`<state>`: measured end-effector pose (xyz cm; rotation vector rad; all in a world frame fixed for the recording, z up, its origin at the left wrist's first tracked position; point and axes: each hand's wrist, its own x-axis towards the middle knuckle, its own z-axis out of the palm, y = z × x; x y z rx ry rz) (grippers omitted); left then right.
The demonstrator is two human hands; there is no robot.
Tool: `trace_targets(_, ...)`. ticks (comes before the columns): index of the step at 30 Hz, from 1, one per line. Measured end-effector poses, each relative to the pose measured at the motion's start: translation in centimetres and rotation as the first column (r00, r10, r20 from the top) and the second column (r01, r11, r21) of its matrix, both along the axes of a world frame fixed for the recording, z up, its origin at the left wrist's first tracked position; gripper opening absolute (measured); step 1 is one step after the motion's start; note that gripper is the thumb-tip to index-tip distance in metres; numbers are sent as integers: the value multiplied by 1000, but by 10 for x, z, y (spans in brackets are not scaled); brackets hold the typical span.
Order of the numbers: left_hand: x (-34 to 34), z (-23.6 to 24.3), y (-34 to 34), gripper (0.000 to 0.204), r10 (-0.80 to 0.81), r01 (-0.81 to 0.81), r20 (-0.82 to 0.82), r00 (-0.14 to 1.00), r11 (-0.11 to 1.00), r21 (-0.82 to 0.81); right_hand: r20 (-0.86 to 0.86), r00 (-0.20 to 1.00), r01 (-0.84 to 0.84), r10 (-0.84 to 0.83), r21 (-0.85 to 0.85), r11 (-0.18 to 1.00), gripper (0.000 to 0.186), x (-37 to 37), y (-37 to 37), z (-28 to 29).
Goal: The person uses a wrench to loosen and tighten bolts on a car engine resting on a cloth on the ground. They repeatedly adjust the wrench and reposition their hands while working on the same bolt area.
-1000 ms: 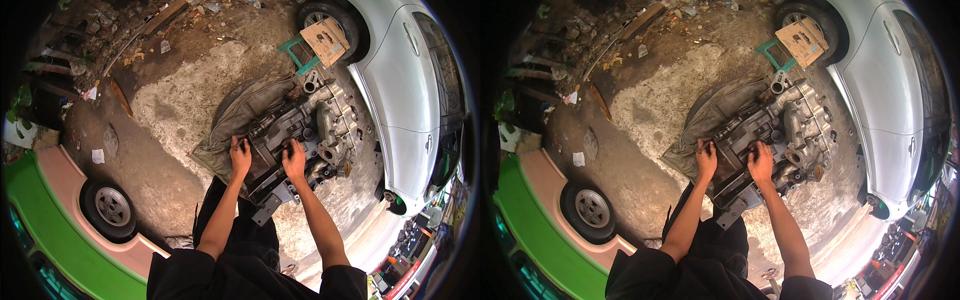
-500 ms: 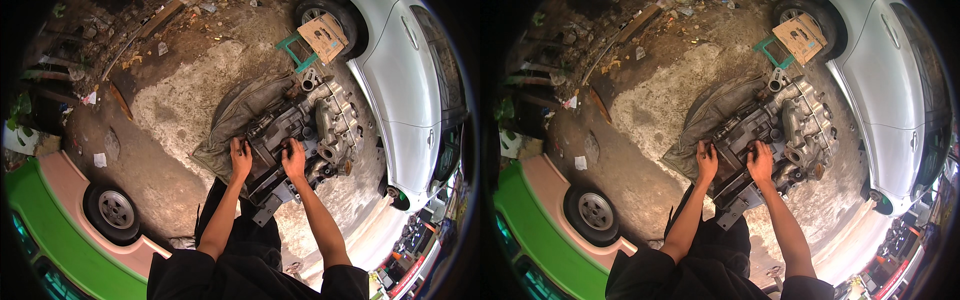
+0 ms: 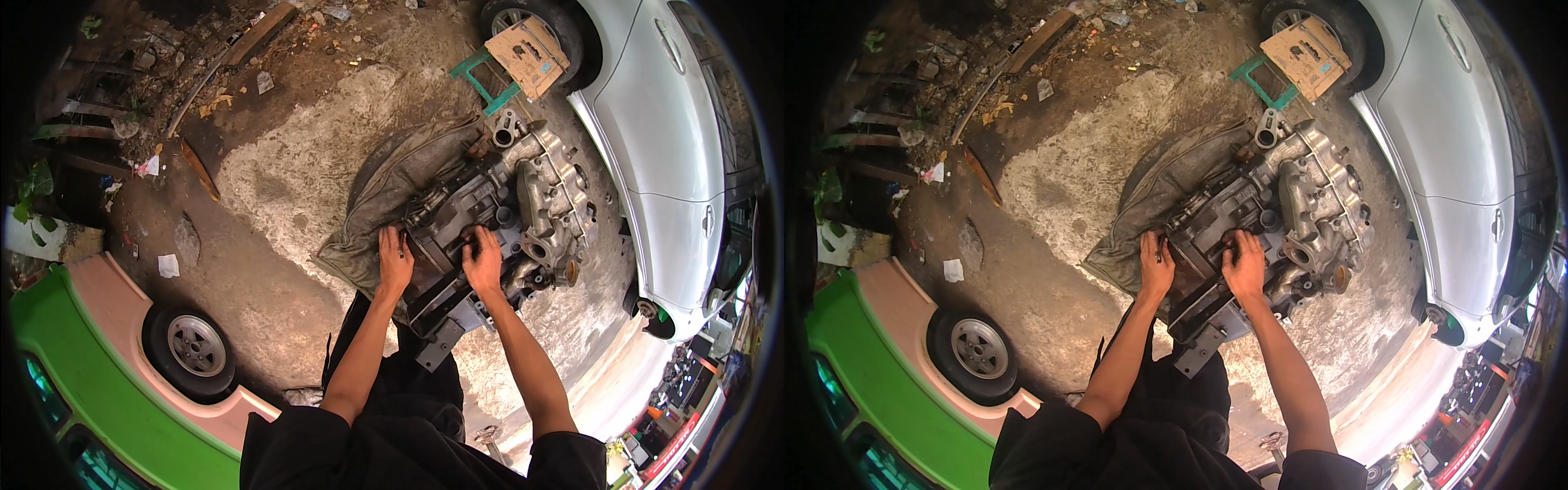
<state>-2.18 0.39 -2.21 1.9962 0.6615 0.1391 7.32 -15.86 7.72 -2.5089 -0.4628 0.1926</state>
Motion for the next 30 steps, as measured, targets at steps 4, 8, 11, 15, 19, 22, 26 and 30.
trace_targets(4,4,2,-1,53,6,-9,-38,999,996,-83,35,999,10,-11,9,1000,23,-2,1,1)
trace_targets(8,8,10,-2,40,52,-56,-46,998,995,-80,15,1000,11,-11,-10,1000,23,-2,0,1)
trace_targets(11,11,15,0,26,100,-94,52,994,990,-109,78,997,28,-26,-24,999,25,-3,2,-1)
trace_targets(15,19,10,10,21,149,-139,208,967,988,-61,10,1000,4,-4,-1,1000,23,-1,0,1)
trace_targets(19,46,-10,32,22,303,-301,-51,952,886,-354,-7,1000,4,-4,3,1000,23,0,0,4)
trace_targets(22,66,-21,49,37,241,-552,-517,821,566,-613,-12,1000,5,-5,1,1000,23,0,0,6)
trace_targets(26,72,-23,62,39,110,-432,-455,884,566,-702,-14,1000,18,-19,-13,1000,23,0,2,5)
trace_targets(30,74,-19,61,33,46,-327,-457,888,762,-559,17,1000,16,-16,2,1000,25,-1,1,3)
